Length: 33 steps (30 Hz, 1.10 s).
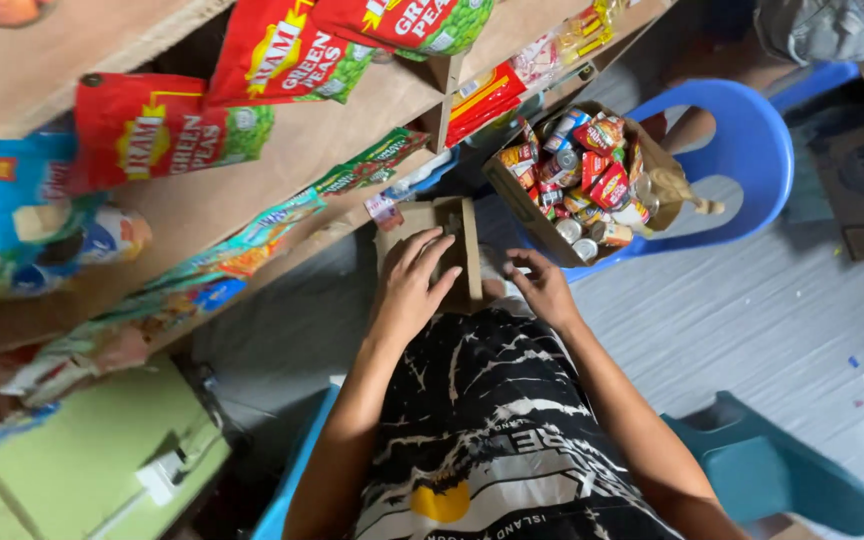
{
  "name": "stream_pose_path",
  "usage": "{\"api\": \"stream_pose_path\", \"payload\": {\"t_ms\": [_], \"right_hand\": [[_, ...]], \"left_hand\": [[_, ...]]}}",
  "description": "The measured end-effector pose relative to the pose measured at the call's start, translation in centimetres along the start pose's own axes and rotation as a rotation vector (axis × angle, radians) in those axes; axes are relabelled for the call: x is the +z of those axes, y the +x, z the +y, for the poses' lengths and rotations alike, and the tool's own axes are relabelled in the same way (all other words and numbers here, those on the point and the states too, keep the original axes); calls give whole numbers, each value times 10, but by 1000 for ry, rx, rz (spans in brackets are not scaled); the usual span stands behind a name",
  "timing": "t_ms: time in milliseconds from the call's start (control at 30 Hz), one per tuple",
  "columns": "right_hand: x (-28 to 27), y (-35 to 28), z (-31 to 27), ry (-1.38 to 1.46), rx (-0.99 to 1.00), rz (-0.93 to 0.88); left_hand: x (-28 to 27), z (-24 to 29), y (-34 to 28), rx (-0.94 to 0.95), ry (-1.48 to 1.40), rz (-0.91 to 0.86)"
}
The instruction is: Organizing and restocking various grocery items like canned goods and packets on shelves.
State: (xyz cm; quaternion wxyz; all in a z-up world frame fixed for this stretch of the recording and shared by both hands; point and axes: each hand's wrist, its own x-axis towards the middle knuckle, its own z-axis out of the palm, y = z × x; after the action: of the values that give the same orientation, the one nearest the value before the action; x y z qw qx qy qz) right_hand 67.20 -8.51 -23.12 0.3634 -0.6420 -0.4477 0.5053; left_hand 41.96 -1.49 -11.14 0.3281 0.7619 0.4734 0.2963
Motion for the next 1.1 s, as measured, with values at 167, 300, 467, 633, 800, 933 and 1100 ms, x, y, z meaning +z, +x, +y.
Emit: {"api": "stream_pose_path", "payload": {"t_ms": [167,300,467,633,800,933,1100], "right_hand": [[-68,66,36,-195,-40,35],[-116,152,125,-294,-78,94],[-160,242,219,-688,-320,141],[-158,296,196,-897,-1,-130],[-154,318,232,-1046,37,-255],[-158,334,258,-1368,-23,-384],[-159,285,167,-951,173,-197]], "left_hand": [[36,26,30,-42,16,42],[63,38,44,-128,-21,50],[89,46,55,-166,-47,102],[81,64,58,-251,-2,176],[85,75,47,-282,-1,266],[85,85,43,-322,-13,253],[80,99,37,-376,-33,207]]}}
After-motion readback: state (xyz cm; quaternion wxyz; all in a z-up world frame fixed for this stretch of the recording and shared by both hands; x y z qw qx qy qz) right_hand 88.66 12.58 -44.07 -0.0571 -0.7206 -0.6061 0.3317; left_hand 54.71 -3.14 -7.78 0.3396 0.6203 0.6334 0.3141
